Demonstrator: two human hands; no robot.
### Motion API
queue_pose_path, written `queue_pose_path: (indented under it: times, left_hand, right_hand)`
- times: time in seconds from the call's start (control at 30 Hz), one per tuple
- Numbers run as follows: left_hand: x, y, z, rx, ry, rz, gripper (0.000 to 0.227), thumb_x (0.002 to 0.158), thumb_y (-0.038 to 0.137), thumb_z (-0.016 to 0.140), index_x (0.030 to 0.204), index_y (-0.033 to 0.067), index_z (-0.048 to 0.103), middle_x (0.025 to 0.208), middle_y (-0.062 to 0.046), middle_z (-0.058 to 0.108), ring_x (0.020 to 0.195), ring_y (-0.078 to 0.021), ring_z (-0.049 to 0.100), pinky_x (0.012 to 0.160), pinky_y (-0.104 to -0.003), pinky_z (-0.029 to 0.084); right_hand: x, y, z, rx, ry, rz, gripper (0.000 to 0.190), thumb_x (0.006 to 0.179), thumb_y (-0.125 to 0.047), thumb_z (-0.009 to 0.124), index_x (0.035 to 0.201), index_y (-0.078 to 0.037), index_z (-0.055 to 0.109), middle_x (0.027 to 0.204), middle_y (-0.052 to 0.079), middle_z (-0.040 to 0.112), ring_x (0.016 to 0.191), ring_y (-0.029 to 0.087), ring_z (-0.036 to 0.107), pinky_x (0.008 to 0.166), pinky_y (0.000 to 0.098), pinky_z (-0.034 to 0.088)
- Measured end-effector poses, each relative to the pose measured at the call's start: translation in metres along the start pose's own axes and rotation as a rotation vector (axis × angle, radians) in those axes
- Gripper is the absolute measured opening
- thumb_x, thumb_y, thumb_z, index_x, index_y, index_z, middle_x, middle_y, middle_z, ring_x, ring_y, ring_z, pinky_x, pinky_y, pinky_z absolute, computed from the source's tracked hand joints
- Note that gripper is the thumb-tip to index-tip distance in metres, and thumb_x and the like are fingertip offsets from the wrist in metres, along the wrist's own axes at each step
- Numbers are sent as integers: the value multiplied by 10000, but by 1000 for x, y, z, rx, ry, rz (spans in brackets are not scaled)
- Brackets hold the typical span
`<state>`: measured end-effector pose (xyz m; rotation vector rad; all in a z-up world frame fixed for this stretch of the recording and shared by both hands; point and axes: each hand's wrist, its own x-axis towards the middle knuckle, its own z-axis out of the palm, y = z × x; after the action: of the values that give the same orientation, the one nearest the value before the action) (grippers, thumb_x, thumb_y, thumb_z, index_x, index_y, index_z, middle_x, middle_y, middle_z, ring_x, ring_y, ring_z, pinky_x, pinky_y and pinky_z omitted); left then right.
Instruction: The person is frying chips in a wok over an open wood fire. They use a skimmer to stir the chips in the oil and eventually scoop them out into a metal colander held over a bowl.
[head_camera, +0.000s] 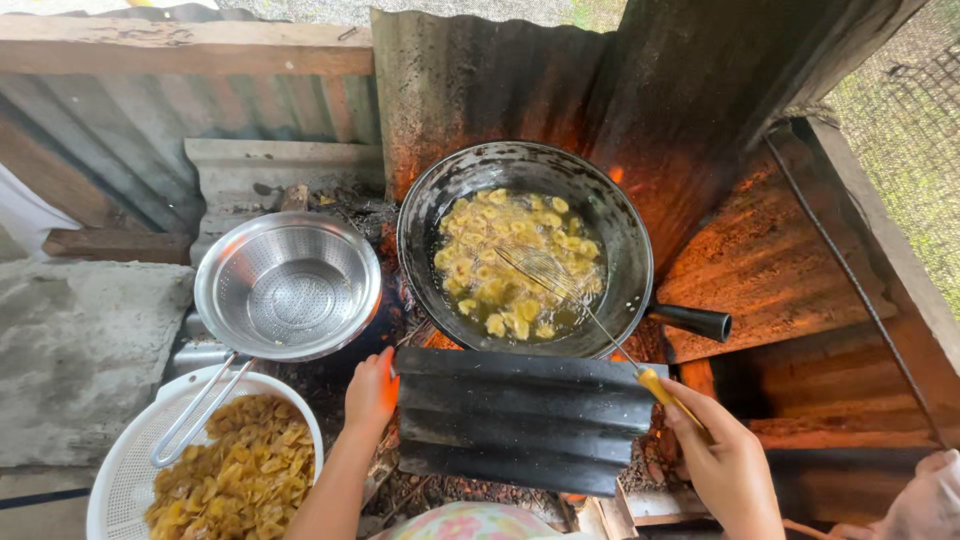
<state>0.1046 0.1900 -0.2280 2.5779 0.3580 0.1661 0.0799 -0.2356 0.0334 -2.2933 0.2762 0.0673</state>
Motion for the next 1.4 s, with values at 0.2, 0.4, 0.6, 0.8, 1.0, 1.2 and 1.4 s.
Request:
queue_pose_path:
  times: [0.2,0.4,0.6,0.8,1.0,1.2,1.4]
  left_hand:
    - [-2,-16,-19,-262,35,-39,549,833,142,771,1334,13,589,1316,-222,634,1227,-395,586,994,-458,494]
    - [-36,18,-104,-371,100,-210,451,937,161,661,1365,42,585,1289,-190,658,1080,-351,688,903,-414,553]
    - [-74,103,-207,-471,216,-80,418,905,165,675,1312,83,631,1125,-95,712,875,-195,730,671,-333,554]
    - [-102,182,-205,-819,-469,417,336,953,164,711,1265,45,673,1130,-91,690,923,-149,715,729,-279,575]
    - [-111,236,-125,-956,-934,413,543,1050,275,614,1497,-9,491,1314,-190,599,1137,-222,634,1004,-364,516]
    - [-105,264,-39,-1312,-800,280,558,1117,287,510,1571,-12,385,1440,-160,561,1280,-220,546,1070,-355,461]
    - [-113,267,-39,-1418,-913,-1,654,1100,357,451,1632,50,226,1541,-98,489,1257,-180,565,1011,-310,491]
  right_hand:
    - [-21,-44,-11,-259,15,-417,353,885,-216,665,1234,-207,716,909,48,721,707,237,702,627,338,549]
    - [-1,-72,33,-372,85,-515,308,937,-235,652,1240,-241,710,944,91,685,812,360,672,664,433,533]
    - [-44,-29,-17,-468,5,-424,447,888,-301,688,1328,-381,693,837,46,667,740,257,713,652,373,568]
    - [-23,-29,19,-513,88,-469,373,887,-301,695,1257,-352,704,889,46,680,783,305,695,671,403,553]
    - [-12,-81,29,-578,190,-557,355,934,-333,660,1289,-349,673,878,59,648,734,310,685,639,437,542]
    - [17,-99,55,-682,112,-563,379,944,-300,612,1308,-390,671,879,44,646,693,309,684,602,422,550]
    - [-22,-61,5,-638,181,-474,356,929,-314,614,1274,-365,686,887,41,662,732,311,692,624,430,547]
